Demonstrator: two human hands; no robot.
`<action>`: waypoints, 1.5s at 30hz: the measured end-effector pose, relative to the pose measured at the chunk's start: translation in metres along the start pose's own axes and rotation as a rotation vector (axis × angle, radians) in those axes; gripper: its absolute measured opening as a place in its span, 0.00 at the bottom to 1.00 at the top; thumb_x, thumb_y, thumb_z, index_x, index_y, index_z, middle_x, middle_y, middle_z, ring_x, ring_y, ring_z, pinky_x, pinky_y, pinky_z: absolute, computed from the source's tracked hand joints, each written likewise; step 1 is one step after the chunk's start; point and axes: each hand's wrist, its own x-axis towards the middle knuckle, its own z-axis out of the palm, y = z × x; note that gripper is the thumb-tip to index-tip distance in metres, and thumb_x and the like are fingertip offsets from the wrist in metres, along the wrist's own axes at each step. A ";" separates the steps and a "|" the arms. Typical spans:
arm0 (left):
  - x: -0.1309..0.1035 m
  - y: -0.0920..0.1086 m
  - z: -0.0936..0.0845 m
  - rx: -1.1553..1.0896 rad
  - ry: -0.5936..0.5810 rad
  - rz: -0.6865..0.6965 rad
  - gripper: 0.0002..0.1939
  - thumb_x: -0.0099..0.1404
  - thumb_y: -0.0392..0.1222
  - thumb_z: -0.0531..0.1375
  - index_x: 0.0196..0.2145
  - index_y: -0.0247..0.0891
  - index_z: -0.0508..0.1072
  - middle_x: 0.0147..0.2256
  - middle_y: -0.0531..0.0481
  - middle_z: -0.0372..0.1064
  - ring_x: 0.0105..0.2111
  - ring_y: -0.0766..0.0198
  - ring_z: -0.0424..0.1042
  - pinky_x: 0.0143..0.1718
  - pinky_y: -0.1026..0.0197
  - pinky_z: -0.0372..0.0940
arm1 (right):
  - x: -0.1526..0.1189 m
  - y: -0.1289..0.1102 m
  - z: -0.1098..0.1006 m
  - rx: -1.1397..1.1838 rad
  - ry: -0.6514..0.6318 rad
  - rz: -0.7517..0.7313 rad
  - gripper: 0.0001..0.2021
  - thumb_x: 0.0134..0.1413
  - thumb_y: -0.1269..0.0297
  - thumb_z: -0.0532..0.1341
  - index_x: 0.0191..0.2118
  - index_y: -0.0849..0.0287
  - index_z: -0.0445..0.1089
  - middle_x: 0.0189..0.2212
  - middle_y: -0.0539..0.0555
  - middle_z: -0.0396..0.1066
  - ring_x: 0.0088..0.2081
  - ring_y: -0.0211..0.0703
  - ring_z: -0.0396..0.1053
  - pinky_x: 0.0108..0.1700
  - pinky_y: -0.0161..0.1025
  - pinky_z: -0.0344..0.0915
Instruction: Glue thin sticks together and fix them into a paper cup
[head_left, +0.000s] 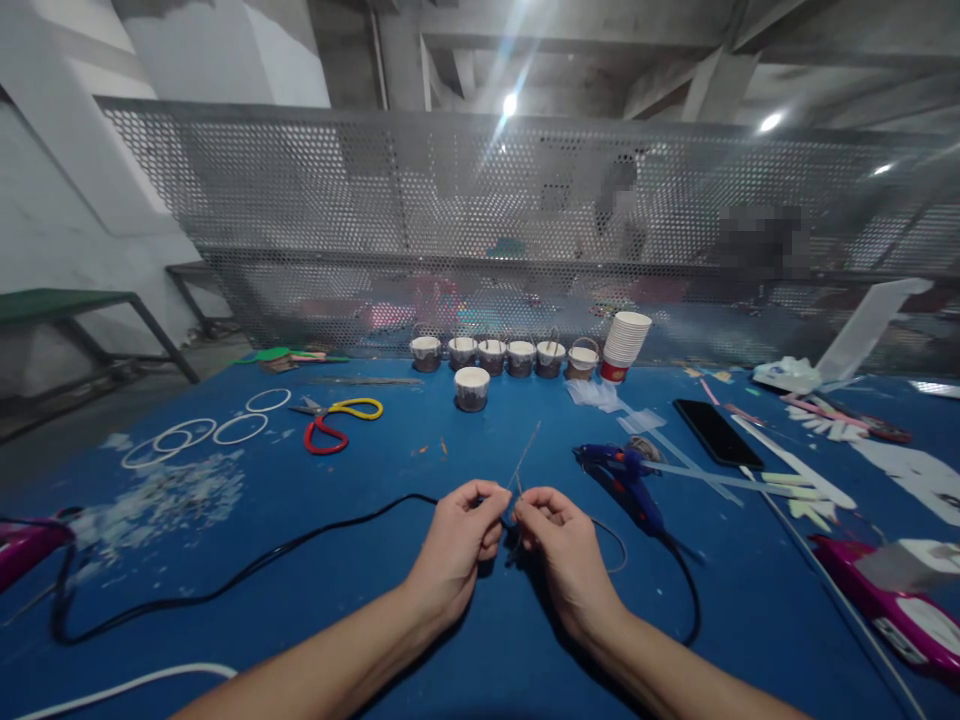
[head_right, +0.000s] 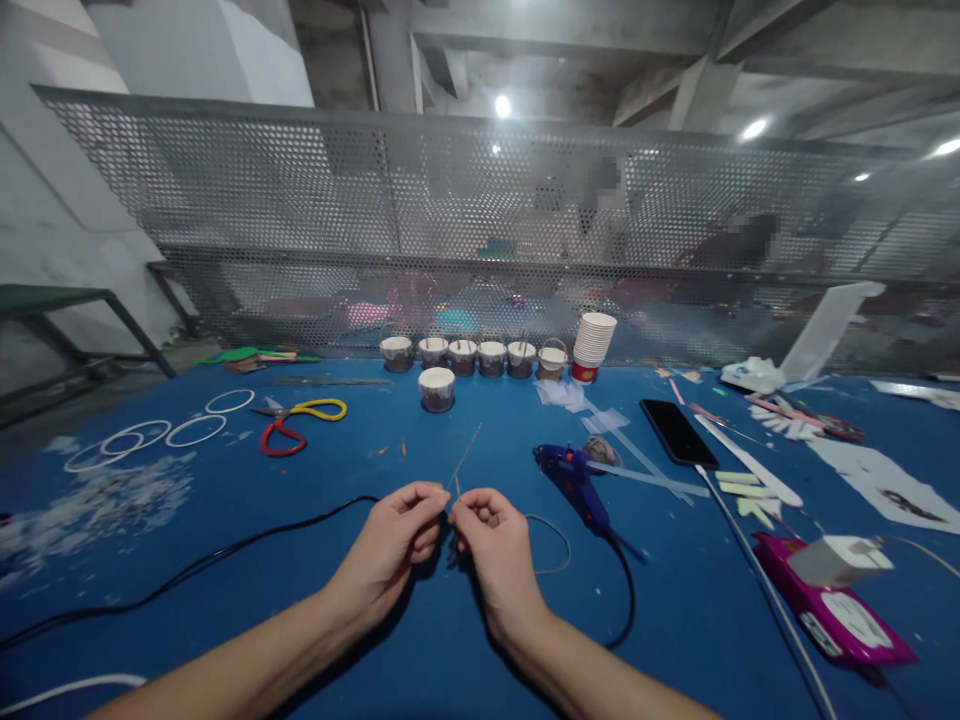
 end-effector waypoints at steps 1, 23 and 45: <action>0.000 0.000 0.000 -0.006 -0.003 -0.001 0.12 0.47 0.44 0.65 0.23 0.35 0.66 0.13 0.63 0.50 0.13 0.78 0.44 0.14 0.70 0.37 | 0.000 0.000 0.000 -0.003 0.002 0.000 0.08 0.40 0.63 0.65 0.24 0.61 0.67 0.18 0.45 0.63 0.20 0.31 0.55 0.22 0.30 0.52; -0.001 0.002 0.003 -0.042 -0.001 0.012 0.10 0.47 0.40 0.64 0.23 0.34 0.66 0.14 0.62 0.50 0.14 0.77 0.45 0.16 0.70 0.40 | 0.001 0.000 0.000 -0.020 -0.011 -0.006 0.09 0.38 0.61 0.66 0.22 0.61 0.67 0.16 0.44 0.60 0.20 0.31 0.54 0.23 0.31 0.51; 0.001 -0.004 0.000 0.019 -0.016 0.033 0.11 0.47 0.41 0.65 0.23 0.35 0.65 0.16 0.61 0.54 0.13 0.77 0.48 0.14 0.70 0.40 | -0.002 0.002 -0.002 -0.026 -0.017 -0.001 0.11 0.39 0.59 0.67 0.23 0.61 0.68 0.17 0.45 0.62 0.21 0.32 0.55 0.24 0.31 0.52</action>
